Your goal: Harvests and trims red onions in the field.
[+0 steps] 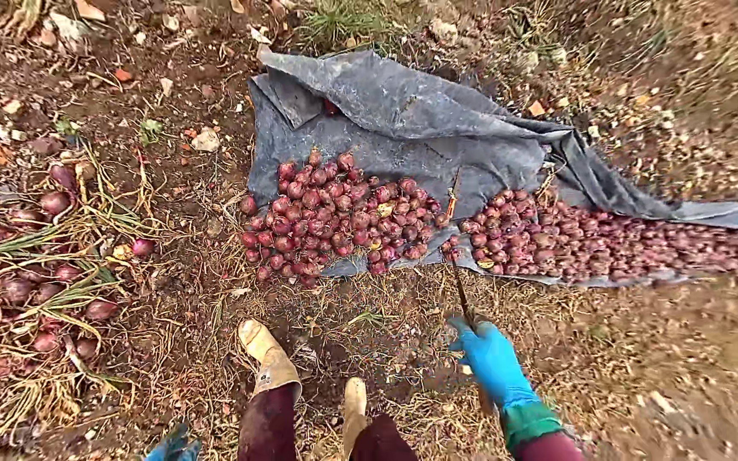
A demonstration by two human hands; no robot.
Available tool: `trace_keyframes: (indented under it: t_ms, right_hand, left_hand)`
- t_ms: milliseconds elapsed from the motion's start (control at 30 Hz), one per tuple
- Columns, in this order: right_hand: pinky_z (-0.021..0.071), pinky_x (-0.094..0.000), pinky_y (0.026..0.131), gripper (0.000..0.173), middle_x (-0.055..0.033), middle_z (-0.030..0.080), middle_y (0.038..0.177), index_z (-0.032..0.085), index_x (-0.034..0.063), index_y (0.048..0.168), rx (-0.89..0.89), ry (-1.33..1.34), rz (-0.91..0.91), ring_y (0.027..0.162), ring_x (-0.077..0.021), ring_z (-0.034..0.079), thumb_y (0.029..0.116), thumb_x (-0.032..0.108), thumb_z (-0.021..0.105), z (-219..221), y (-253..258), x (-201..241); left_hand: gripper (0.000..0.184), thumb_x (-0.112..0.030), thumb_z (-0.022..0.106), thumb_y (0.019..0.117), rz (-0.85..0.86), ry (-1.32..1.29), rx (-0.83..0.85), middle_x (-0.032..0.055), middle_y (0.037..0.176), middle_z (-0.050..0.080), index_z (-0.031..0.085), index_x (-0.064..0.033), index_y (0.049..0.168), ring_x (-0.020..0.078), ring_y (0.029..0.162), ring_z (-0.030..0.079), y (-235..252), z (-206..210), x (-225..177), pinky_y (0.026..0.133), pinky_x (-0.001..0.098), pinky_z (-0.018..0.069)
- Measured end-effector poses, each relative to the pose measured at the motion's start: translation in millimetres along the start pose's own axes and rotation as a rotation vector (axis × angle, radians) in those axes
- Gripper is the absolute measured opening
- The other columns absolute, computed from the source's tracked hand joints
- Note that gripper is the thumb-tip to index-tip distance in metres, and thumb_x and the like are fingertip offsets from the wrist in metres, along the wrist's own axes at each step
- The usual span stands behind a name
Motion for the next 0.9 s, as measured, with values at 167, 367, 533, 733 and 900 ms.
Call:
trace_keyframes:
  t_ms: [167, 367, 533, 733, 900]
  right_hand:
    - [0.0639, -0.0466, 0.067, 0.051, -0.0164, 0.077, 0.1, 0.064, 0.0048, 0.129, 0.279, 0.789, 0.137, 0.078, -0.0323, 0.076, 0.113, 0.038, 0.03, 16.8, -37.2, -47.3]
    - [0.0622, -0.0439, 0.091, 0.056, -0.0101, 0.078, 0.104, 0.068, 0.0028, 0.123, 0.449, 1.055, 0.071, 0.097, -0.0236, 0.075, 0.1127, 0.041, 0.029, 78.2, -62.0, -68.7]
    - [0.0586, -0.0377, 0.097, 0.045, 0.0008, 0.078, 0.107, 0.073, 0.0107, 0.116, 0.524, 0.98, 0.093, 0.105, -0.0122, 0.073, 0.109, 0.043, 0.043, 48.7, 19.9, -127.5]
    - [0.0596, -0.0381, 0.096, 0.041, -0.004, 0.079, 0.104, 0.071, 0.0047, 0.115, 0.549, 1.078, 0.185, 0.101, -0.0161, 0.074, 0.1085, 0.039, 0.048, -68.2, 141.9, -210.8]
    - [0.0608, -0.04, 0.095, 0.04, -0.007, 0.078, 0.103, 0.07, 0.0021, 0.117, 0.385, 1.119, 0.244, 0.101, -0.0191, 0.075, 0.1079, 0.036, 0.051, -158.5, 233.3, -272.8]
  left_hand:
    - [0.065, -0.036, 0.077, 0.0931, 0.26, -0.03, 0.216, 0.0081, 0.126, 0.073, 0.054, -0.0106, 0.149, 0.0182, 0.114, 0.071, -85.8, 56.9, -194.7, 0.105, 0.0429, 0.0571]
    - [0.059, -0.042, 0.073, 0.0953, 0.191, -0.12, 0.694, 0.0099, 0.113, 0.076, 0.058, -0.0057, 0.139, 0.0224, 0.099, 0.075, -162.2, 261.3, -310.5, 0.09, 0.0439, 0.0631]
    - [0.035, -0.019, 0.07, 0.0984, 0.026, -0.271, 0.578, 0.0142, 0.084, 0.071, 0.06, 0.0027, 0.125, 0.0233, 0.067, 0.069, -173.9, 362.5, -366.4, 0.064, 0.0393, 0.0613]
    - [0.038, -0.025, 0.064, 0.102, 0.085, -0.121, 0.533, 0.0072, 0.077, 0.065, 0.058, -0.0001, 0.13, 0.0168, 0.06, 0.061, -199.9, 505.9, -468.2, 0.057, 0.035, 0.0554]
    - [0.044, -0.031, 0.066, 0.1009, 0.103, 0.04, 0.571, 0.0067, 0.08, 0.067, 0.058, -0.0062, 0.136, 0.0172, 0.062, 0.063, -221.7, 596.3, -548.0, 0.06, 0.0361, 0.0564]
Point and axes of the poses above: each hand's wrist, its own y-axis towards the middle knuckle, its own z-axis out of the palm, x = y × z, the point moved 4 cm from there along y, towards the middle knuckle
